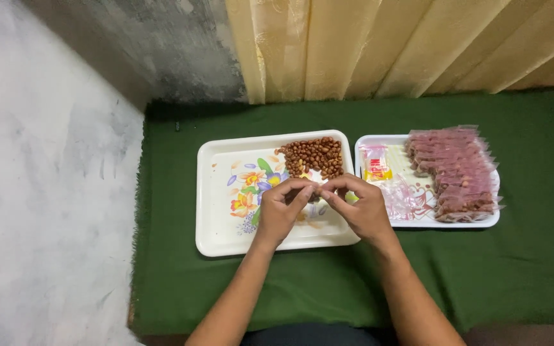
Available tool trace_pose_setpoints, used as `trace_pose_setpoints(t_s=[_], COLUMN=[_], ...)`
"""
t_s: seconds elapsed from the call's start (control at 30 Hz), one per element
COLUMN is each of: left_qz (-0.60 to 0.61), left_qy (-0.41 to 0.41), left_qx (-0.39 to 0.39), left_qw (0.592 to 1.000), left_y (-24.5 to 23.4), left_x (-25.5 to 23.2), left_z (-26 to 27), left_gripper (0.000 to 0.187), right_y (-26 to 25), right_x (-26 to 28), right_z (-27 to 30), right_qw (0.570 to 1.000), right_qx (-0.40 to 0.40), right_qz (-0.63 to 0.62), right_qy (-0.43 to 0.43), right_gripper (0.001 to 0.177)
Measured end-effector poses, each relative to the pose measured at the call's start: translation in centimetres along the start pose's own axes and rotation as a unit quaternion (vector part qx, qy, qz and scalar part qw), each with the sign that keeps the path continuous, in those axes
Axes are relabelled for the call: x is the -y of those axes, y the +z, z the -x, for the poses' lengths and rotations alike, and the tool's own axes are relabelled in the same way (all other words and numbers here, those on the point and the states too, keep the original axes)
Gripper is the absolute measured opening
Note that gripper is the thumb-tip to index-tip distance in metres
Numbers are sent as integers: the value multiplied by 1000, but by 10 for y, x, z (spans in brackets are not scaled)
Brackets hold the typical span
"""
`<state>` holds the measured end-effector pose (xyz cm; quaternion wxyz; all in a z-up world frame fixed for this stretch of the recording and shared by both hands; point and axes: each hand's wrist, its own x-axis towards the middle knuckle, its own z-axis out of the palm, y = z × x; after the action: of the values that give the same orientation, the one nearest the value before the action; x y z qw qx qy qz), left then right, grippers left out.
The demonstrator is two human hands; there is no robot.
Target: Packaging peanuts into small plastic bags by hand and using a small spoon.
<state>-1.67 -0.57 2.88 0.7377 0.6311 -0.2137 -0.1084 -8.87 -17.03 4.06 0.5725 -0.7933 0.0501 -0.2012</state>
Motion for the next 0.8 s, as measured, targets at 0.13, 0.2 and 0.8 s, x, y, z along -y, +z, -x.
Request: trace_pose_setpoints(t_s=[0.13,0.2,0.8], left_qz=[-27,-57,-19], left_qy=[20,41,-30], left_qx=[5,17,97], left_qw=[999,997,995], left_y=[5,10,53], left_x=[-9,-15,-10], left_z=[-1,-1,-7], left_gripper=[10,10,16], right_y=[-8,-15,-63], right_x=[2,4,-6], right_z=[2,3,16], right_qw=[1000,1000,999], right_qx=[-2,-4,-9], right_qz=[-2,23,21], right_qy=[-6,-13,-42], right_gripper=[10,9,5])
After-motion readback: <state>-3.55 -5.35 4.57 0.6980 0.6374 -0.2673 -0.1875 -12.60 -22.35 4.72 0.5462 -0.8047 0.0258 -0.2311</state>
